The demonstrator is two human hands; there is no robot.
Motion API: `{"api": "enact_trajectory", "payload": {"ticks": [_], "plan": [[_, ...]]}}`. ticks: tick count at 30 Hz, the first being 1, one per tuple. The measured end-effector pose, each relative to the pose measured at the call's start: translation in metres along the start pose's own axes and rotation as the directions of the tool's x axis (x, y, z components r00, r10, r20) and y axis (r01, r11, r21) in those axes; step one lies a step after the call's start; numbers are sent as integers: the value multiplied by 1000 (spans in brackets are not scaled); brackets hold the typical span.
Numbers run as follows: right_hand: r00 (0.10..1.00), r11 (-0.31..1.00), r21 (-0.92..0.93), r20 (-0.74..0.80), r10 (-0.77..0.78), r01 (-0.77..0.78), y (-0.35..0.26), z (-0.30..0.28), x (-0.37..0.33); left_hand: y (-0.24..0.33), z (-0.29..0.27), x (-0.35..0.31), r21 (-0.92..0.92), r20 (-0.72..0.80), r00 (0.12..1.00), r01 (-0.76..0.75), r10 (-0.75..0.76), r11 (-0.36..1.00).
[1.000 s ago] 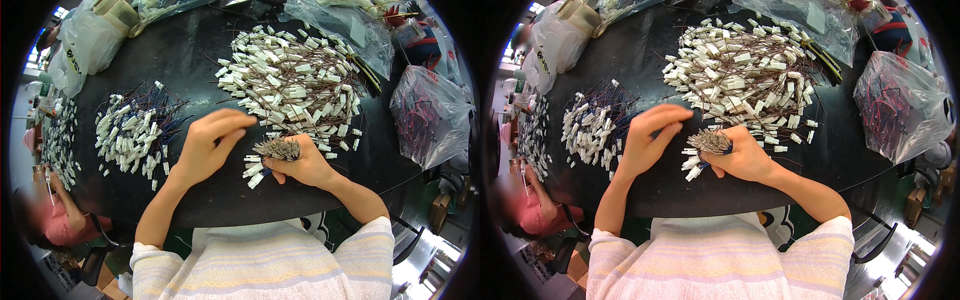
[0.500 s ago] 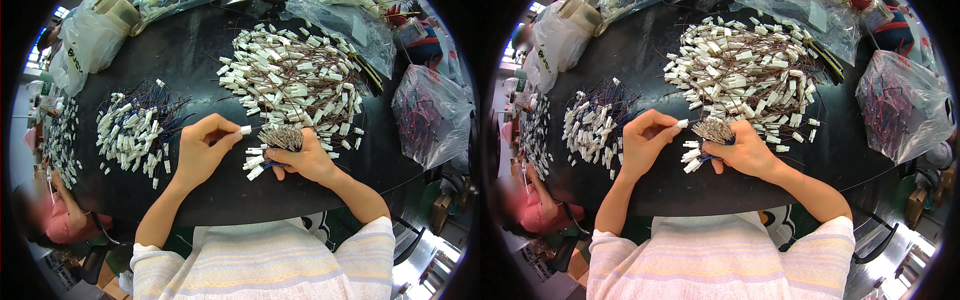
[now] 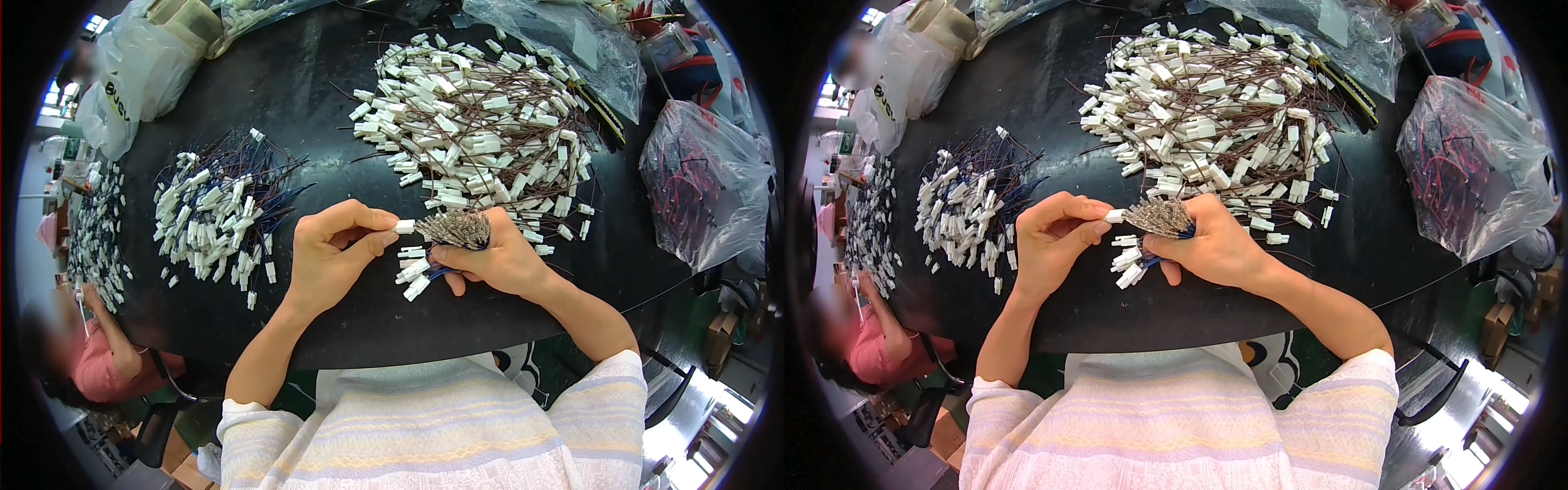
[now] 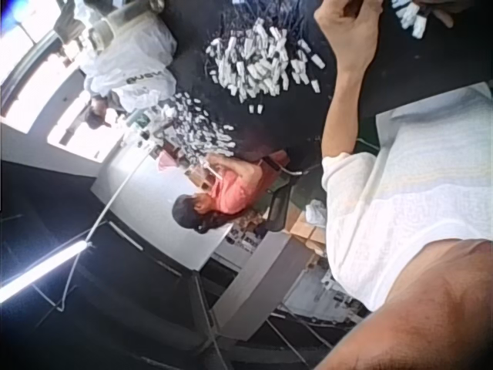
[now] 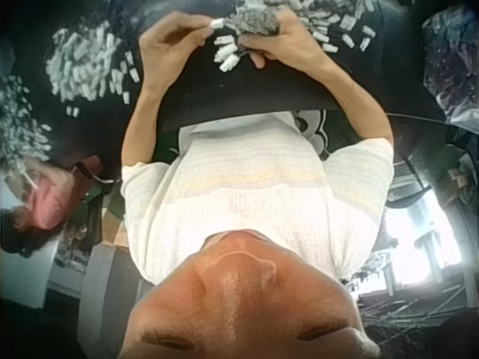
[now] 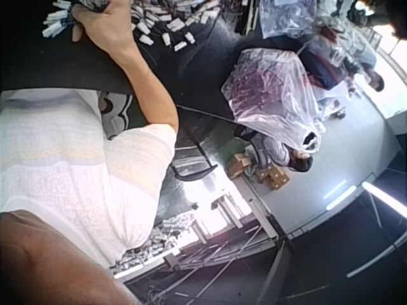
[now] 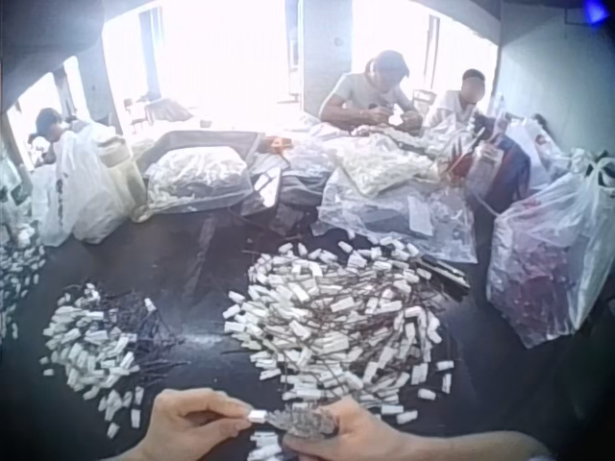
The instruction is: The person holds a bundle of wires in one hand and inserts the wire terminals into plastic connector housings one by one by hand.
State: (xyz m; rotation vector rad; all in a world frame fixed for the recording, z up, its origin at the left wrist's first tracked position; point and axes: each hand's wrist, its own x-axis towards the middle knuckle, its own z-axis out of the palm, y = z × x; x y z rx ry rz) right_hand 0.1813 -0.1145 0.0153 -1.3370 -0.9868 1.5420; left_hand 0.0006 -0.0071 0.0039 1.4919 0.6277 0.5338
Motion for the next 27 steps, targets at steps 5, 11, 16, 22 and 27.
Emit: {"api": "enact_trajectory", "payload": {"ticks": [5, 11, 16, 22, 27], "plan": [[1000, 1000, -9, 2, 8, -8, 0, -1, -1, -3, -1, 1, -25, 20, 1000, 13, -13, 1000], [999, 999, 13, -10, 33, -33, -2, -1, -1, -1, 2, 1, 22, 38, 999, -38, 38, 999], [995, 987, 141, -50, 84, -76, -3, -3, -2, -3, -1, 0, 149, 55, 988, -151, 144, 977], [995, 984, 157, -31, 92, -87, -2, -3, -4, -4, 0, -2, 97, 10, 994, -112, 111, 989], [997, 994, 87, -21, 68, -66, -3, -3, -3, 2, -7, -1, -162, 53, 987, 161, -155, 974]]}}
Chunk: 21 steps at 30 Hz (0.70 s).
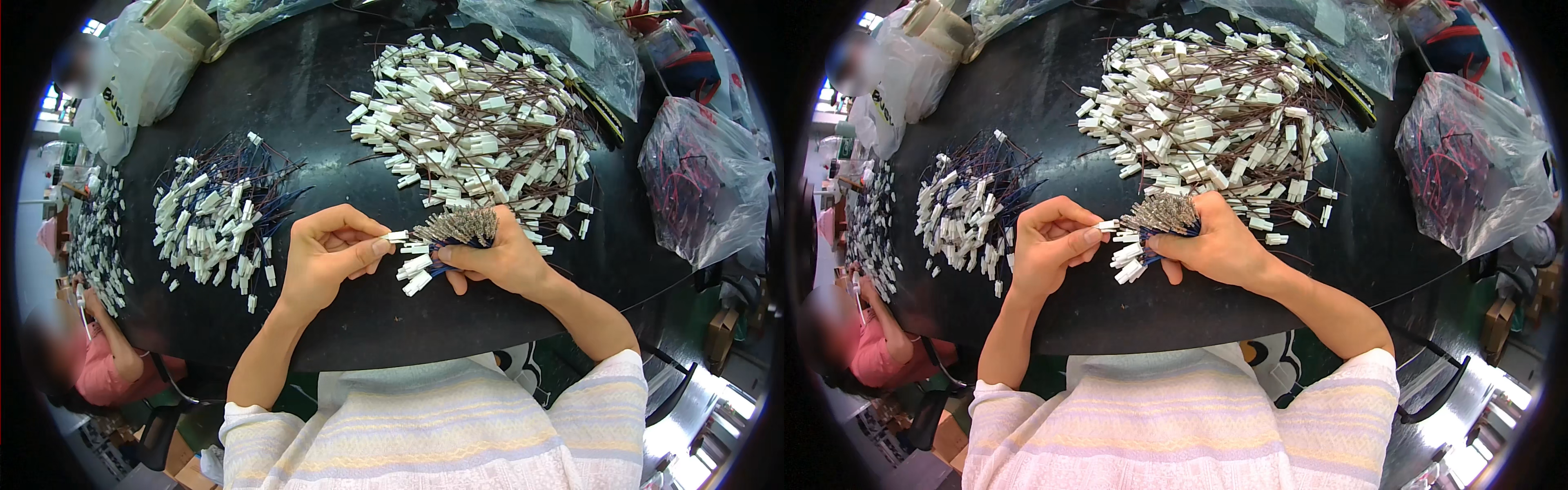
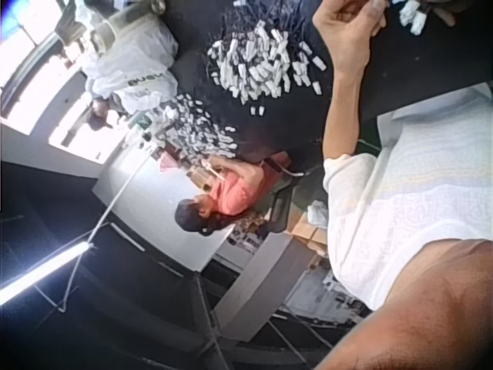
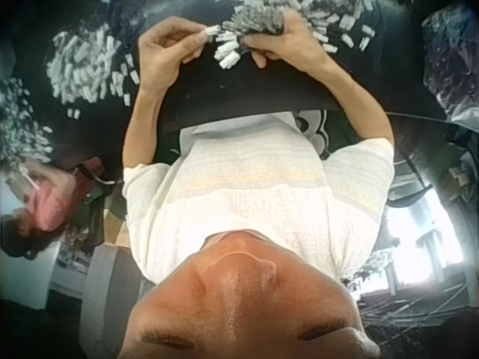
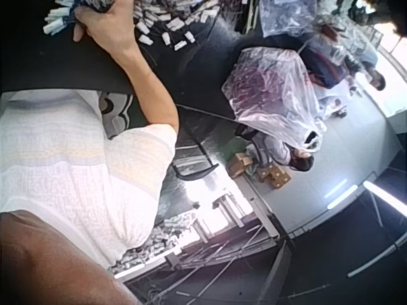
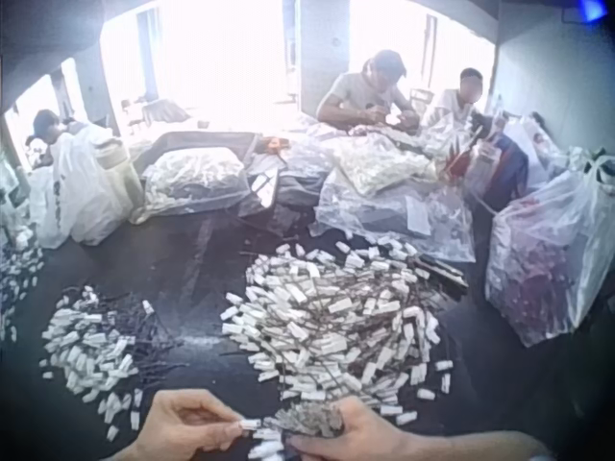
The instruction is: The person holds a bundle of wires in one hand and inserts the wire terminals into plastic connector housings one by one by hand.
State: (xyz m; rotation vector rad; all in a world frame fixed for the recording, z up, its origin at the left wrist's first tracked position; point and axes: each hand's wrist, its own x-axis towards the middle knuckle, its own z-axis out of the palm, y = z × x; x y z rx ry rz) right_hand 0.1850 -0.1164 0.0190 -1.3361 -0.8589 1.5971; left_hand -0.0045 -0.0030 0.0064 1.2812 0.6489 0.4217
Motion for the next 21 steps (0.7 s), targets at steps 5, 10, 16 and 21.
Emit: {"api": "enact_trajectory", "payload": {"ticks": [5, 10, 16, 21], "plan": [[999, 999, -22, -1, -45, 45, 2, 1, 1, 0, -1, 2, -184, 59, 996, 76, -67, 980], [997, 997, -7, -7, -71, 71, -1, 1, 0, -1, -1, 3, -204, 68, 994, 96, -83, 974], [997, 993, -92, -12, -79, 77, 0, 3, 0, -2, 1, 3, -213, 92, 990, 125, -107, 969], [996, 998, 11, -59, -68, 68, 4, 2, 0, -1, -1, 3, -211, 110, 984, 163, -142, 964]]}}
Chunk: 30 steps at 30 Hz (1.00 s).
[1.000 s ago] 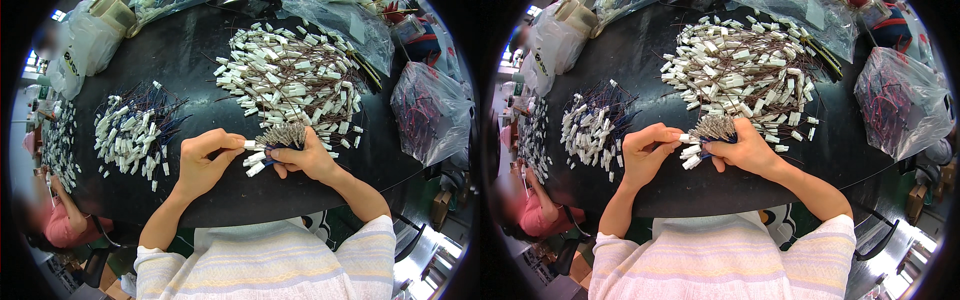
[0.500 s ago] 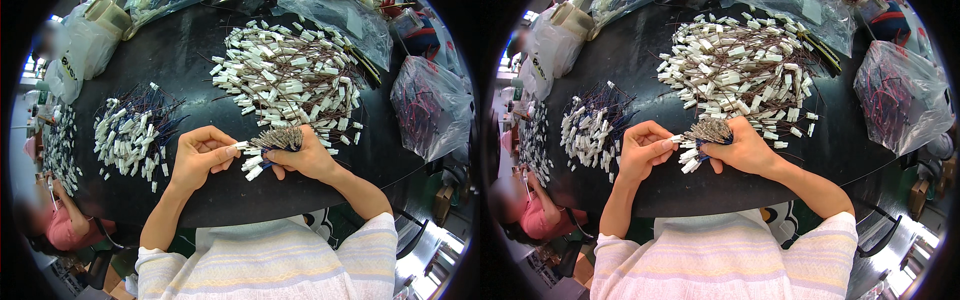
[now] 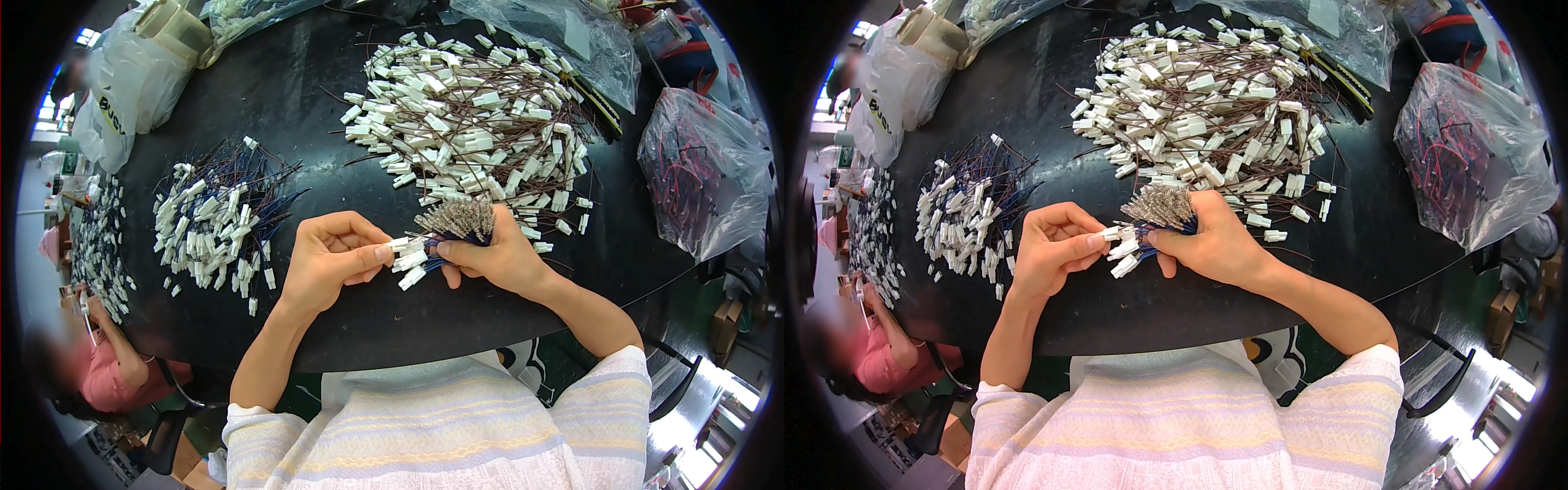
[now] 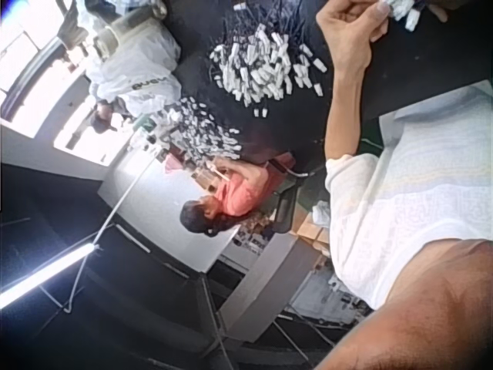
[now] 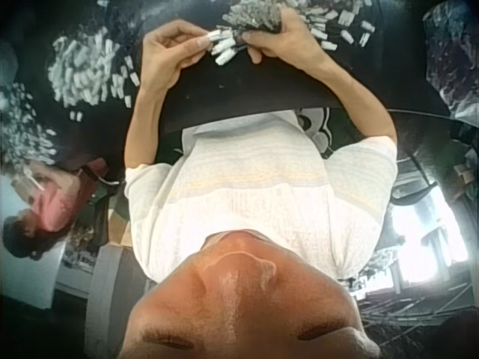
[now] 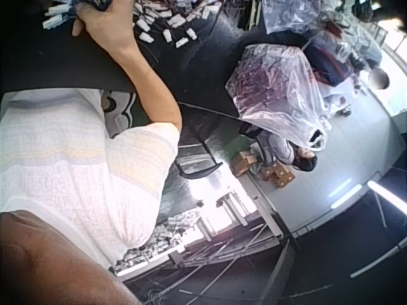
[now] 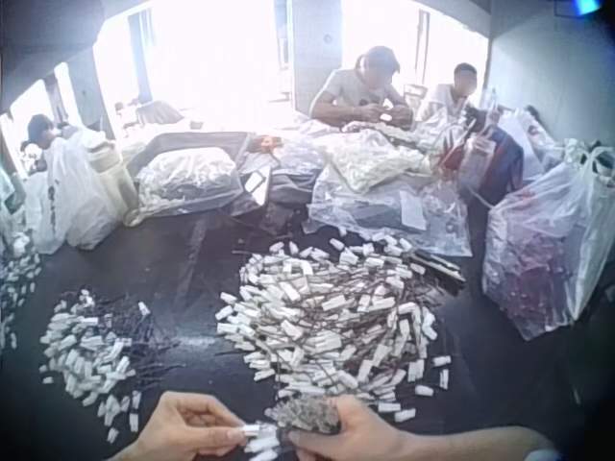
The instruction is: The person holds a bundle of wires in one hand and inserts the wire terminals into plastic connector housings one by one by hand.
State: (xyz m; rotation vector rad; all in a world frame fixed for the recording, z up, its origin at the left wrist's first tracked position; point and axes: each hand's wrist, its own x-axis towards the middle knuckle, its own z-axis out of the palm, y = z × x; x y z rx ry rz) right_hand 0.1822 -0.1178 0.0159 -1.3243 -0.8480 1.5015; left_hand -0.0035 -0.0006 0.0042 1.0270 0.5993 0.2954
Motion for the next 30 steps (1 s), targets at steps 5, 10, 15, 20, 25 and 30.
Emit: {"api": "enact_trajectory", "payload": {"ticks": [5, 10, 15, 20, 25, 30], "plan": [[997, 989, -131, 59, -57, 64, 2, 1, 0, 2, 5, -2, 225, -23, 998, -52, 59, 973], [994, 983, -155, 61, -89, 97, 1, 2, 1, 1, 7, -3, 570, 42, 977, -196, 210, 798], [995, 978, -190, 71, -74, 86, 2, 2, 1, 1, 13, 2, 780, 276, 801, -509, 531, 364], [995, 983, -178, 94, -27, 43, 1, -3, 4, 2, 6, -4, 654, 199, 930, -361, 310, 664], [990, 977, -212, 140, -2, 32, -3, -3, 3, -1, 2, -4, 480, 145, 983, -167, 110, 861], [984, 977, -206, 177, -20, 56, -2, -3, 2, -4, 4, -5, 464, 142, 976, -212, 164, 860]]}}
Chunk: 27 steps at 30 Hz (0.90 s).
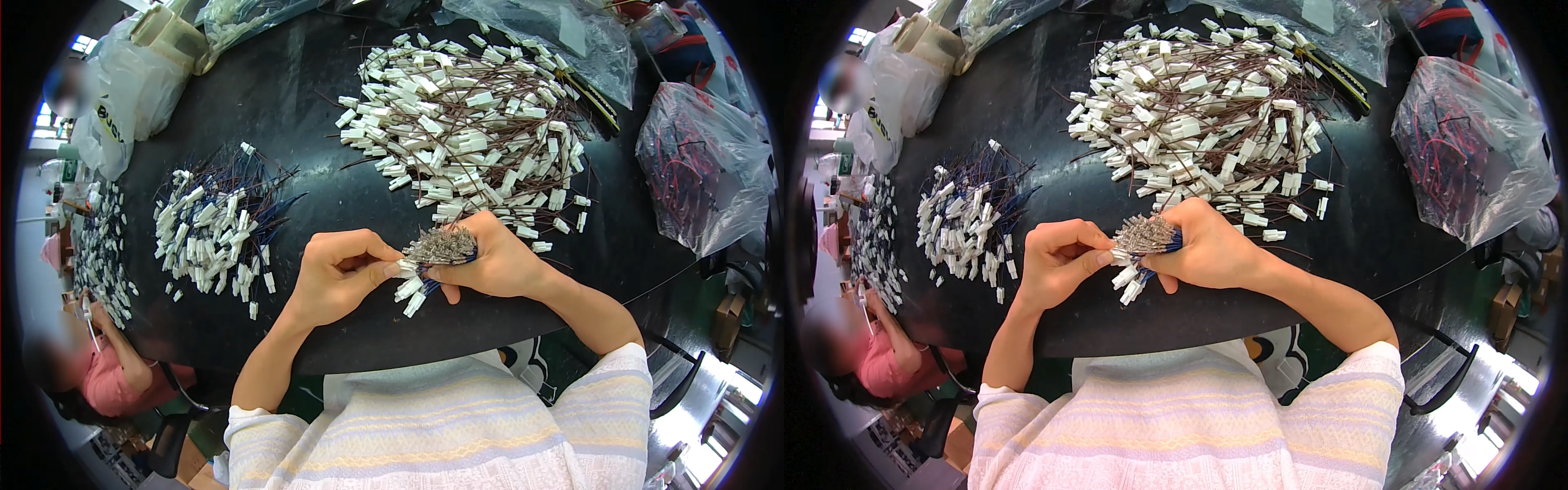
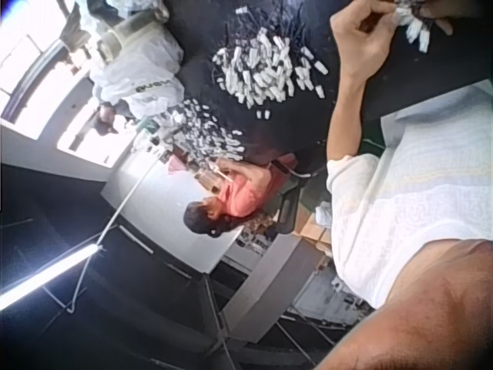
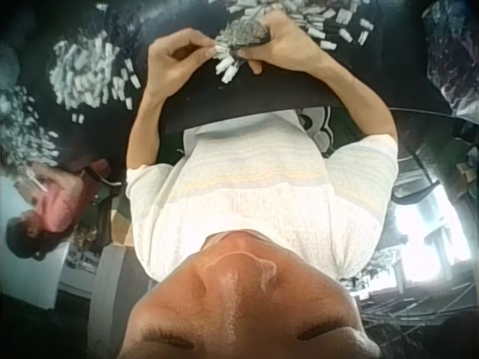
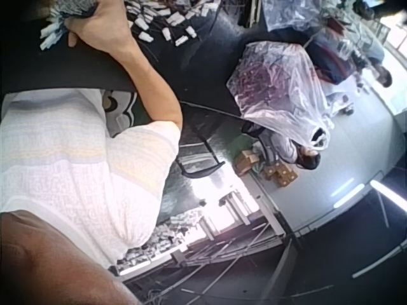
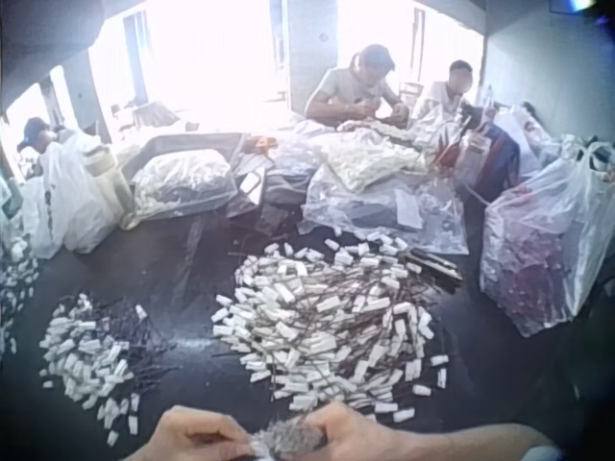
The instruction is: The person holds a bundle of wires in one hand and inserts the wire terminals into plastic connector housings one by one by hand.
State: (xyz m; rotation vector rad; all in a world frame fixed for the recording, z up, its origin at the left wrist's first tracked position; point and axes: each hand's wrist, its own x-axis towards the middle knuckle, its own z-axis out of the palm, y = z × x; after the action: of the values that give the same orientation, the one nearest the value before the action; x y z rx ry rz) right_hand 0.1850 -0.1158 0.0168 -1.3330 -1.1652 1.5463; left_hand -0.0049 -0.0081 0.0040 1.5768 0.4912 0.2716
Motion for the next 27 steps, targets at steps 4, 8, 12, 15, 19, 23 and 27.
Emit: {"api": "enact_trajectory", "payload": {"ticks": [4, 8, 12, 15, 19, 23, 27], "plan": [[998, 998, 24, -48, -50, 51, 6, 0, 1, 5, 1, 5, 247, -15, 992, -120, 127, 962], [992, 977, 187, -48, 116, -105, -5, -3, 0, 6, 7, 6, 168, -61, 992, -98, 109, 981], [993, 986, 125, -42, 113, -107, -2, -2, 1, -2, 13, 8, 229, -62, 948, -290, 311, 929], [991, 985, 125, -39, 128, -122, -2, -3, 0, -7, 12, 8, 92, -42, 973, -221, 226, 971], [993, 992, 52, -7, 114, -114, 0, -4, -1, -7, 9, 7, -33, 38, 995, -93, 94, 995], [995, 993, 65, -1, 97, -97, 3, -4, 0, -5, 11, 9, 9, 30, 993, -113, 112, 994], [998, 997, 56, -8, 62, -62, 5, -2, -1, -5, 16, 10, 173, 23, 983, -182, 180, 968]]}}
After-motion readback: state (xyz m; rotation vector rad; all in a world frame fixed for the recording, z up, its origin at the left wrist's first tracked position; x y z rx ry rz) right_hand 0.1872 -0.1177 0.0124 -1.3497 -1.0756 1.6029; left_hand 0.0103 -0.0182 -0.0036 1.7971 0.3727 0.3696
